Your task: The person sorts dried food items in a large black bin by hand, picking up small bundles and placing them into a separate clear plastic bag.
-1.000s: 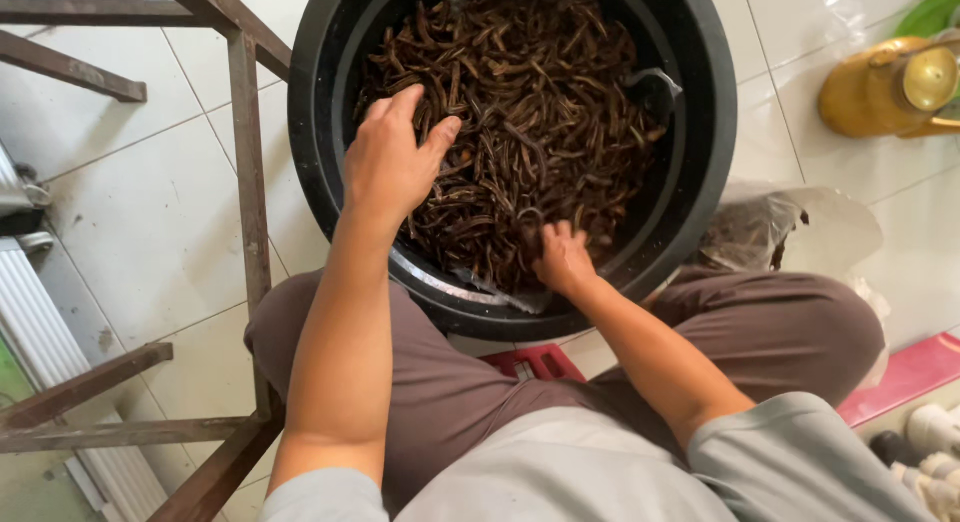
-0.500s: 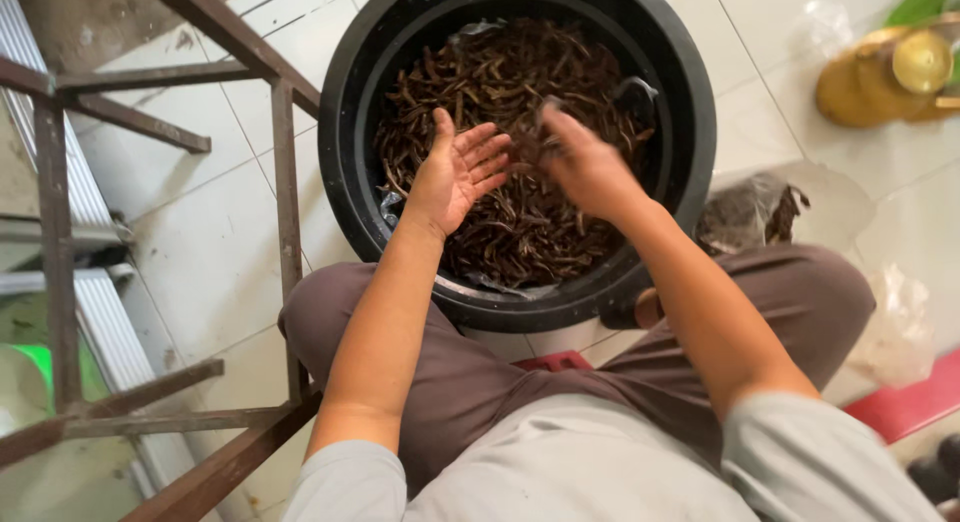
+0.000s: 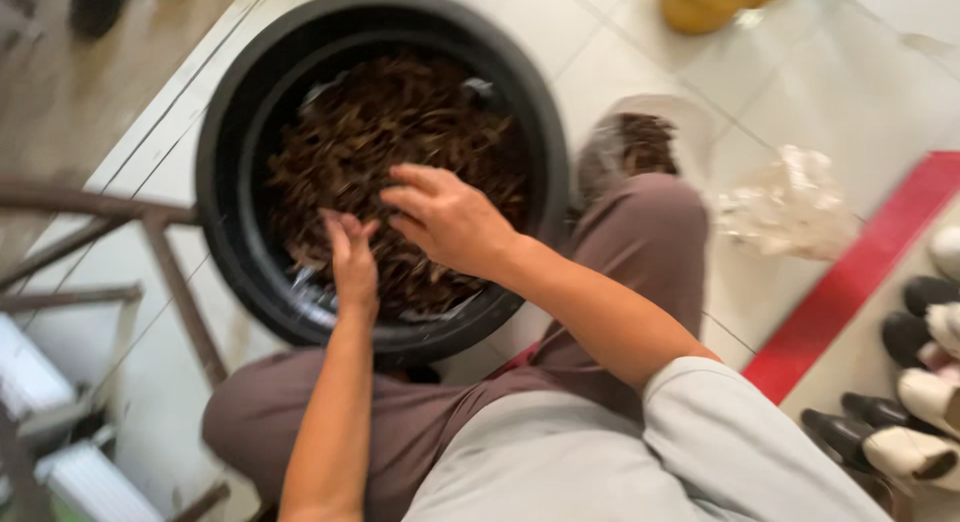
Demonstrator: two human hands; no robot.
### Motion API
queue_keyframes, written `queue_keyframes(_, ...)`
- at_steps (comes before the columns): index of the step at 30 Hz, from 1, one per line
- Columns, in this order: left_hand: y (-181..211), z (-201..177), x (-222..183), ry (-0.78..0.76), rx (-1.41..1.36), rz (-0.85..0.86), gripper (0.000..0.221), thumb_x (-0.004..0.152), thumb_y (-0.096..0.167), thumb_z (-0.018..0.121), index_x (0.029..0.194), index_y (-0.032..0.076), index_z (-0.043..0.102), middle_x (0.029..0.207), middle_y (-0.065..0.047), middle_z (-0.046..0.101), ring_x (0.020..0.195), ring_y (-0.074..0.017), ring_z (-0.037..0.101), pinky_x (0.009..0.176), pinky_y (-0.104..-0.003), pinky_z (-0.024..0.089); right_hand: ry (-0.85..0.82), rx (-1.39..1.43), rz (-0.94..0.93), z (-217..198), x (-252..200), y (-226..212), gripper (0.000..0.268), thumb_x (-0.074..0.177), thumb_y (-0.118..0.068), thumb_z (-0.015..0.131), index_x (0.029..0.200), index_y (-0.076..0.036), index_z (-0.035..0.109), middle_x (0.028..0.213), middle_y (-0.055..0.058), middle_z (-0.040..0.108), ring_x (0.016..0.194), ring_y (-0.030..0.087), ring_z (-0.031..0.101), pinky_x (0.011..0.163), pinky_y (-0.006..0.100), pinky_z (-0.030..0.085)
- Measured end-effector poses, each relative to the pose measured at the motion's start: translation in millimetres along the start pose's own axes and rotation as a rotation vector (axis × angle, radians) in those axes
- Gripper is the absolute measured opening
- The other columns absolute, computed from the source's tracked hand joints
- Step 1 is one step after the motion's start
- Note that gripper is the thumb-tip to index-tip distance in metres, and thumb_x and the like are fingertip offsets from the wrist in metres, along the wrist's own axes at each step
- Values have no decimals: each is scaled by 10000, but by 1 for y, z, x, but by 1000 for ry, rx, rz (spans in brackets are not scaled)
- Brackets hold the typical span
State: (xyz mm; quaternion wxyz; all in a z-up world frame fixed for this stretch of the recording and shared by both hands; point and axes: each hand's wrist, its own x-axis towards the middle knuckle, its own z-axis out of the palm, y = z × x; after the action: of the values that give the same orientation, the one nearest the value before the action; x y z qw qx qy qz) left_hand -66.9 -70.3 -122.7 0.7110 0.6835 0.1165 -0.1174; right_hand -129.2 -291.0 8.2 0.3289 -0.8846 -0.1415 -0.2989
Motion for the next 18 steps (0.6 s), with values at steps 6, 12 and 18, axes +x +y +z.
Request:
queue_keyframes(6,-20,-11,8,-36,278,-260,1139,789,778,426,1588,209,-152,1689,-130,193,1197,-396,623,875,-480,550,220,206,661,-140,-52,115,205,1022,-145,662,1212,-94,718,1167,114,759,1010,251,790,877,320,645)
queue_keyframes(12,-28,-42,13,33,352,-300,1086,934,501,665,1655,158,-72,1585,-223,445,1163,-377,667,812,-410,603,-420,-232,1227,-97,-187,291,633,855,-352,799,1320,21,587,1277,258,637,1210,382,593,1050,455,460)
queue_keyframes(18,-12,-59,-1,118,381,-319,908,968,373,660,1653,148,107,1521,-189,472,1101,-361,697,795,-420,603,-291,-333,1256,-36,-227,326,1053,779,-756,811,1312,118,563,1349,329,585,1289,441,538,1110,481,424)
